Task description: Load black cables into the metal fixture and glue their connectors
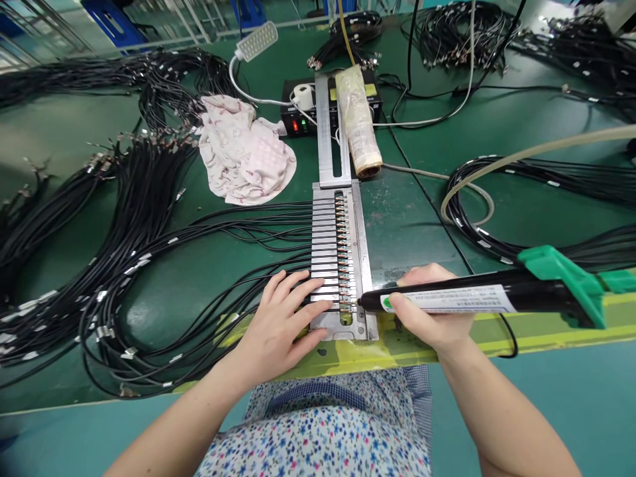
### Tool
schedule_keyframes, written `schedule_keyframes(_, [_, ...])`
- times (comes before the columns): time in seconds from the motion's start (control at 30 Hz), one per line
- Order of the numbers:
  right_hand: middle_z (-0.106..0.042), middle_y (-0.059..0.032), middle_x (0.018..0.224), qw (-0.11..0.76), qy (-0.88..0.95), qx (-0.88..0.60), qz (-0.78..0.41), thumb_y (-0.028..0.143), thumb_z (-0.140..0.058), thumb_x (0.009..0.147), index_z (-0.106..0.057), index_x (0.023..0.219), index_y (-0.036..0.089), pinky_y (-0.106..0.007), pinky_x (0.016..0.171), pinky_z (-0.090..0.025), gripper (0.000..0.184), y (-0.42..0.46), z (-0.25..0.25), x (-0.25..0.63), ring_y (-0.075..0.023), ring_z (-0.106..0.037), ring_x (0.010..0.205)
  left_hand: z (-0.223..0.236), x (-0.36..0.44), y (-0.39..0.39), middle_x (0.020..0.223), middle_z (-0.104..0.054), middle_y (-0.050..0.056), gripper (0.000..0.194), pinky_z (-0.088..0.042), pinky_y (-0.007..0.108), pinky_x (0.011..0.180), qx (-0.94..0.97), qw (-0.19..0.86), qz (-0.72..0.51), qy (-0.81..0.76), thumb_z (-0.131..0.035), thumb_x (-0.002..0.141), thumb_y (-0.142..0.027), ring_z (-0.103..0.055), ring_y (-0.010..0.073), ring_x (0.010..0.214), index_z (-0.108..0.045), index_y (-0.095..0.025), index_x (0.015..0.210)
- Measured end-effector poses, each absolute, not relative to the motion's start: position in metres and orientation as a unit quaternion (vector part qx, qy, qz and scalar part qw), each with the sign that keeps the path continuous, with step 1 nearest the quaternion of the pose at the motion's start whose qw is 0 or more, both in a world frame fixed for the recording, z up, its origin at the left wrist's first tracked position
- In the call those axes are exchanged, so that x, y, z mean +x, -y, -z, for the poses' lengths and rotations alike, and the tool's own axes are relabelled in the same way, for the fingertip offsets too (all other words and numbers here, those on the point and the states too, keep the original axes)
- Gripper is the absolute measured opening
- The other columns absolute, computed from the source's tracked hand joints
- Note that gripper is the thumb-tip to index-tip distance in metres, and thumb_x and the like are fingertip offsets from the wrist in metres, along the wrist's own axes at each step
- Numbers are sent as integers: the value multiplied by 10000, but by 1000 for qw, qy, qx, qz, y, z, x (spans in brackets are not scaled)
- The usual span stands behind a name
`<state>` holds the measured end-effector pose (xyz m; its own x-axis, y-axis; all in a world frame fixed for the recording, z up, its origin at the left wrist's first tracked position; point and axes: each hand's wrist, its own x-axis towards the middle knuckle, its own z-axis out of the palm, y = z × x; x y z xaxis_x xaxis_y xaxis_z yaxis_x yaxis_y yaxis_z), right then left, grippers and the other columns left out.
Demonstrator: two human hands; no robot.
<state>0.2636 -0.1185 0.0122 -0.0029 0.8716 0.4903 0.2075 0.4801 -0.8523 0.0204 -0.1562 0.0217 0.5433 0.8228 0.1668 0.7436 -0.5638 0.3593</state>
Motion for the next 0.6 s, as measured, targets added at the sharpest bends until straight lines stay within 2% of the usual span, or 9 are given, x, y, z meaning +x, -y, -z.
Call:
schedule_keyframes(0.3, [-582, 20, 573, 563, 640, -420, -310, 226, -697, 667, -636, 786, 279, -339, 413, -405, 144, 119, -11, 266, -172, -526, 473, -21, 20, 156, 1290, -497, 89, 263, -202, 545, 1066, 869, 134, -156, -450, -486, 877, -329, -357, 283, 1240, -603, -211, 1081])
schedule_keyframes(0.6, [-615, 19, 639, 583, 642, -417, -272, 150, -700, 641, -636, 794, 222, -297, 453, -436, 181, 118, -11, 265, -148, -560, 528, -21, 21, 156, 1281, -498, 91, 264, -208, 539, 1063, 868, 137, -163, -448, -483, 881, -335, -362, 285, 1234, -599, -204, 1079])
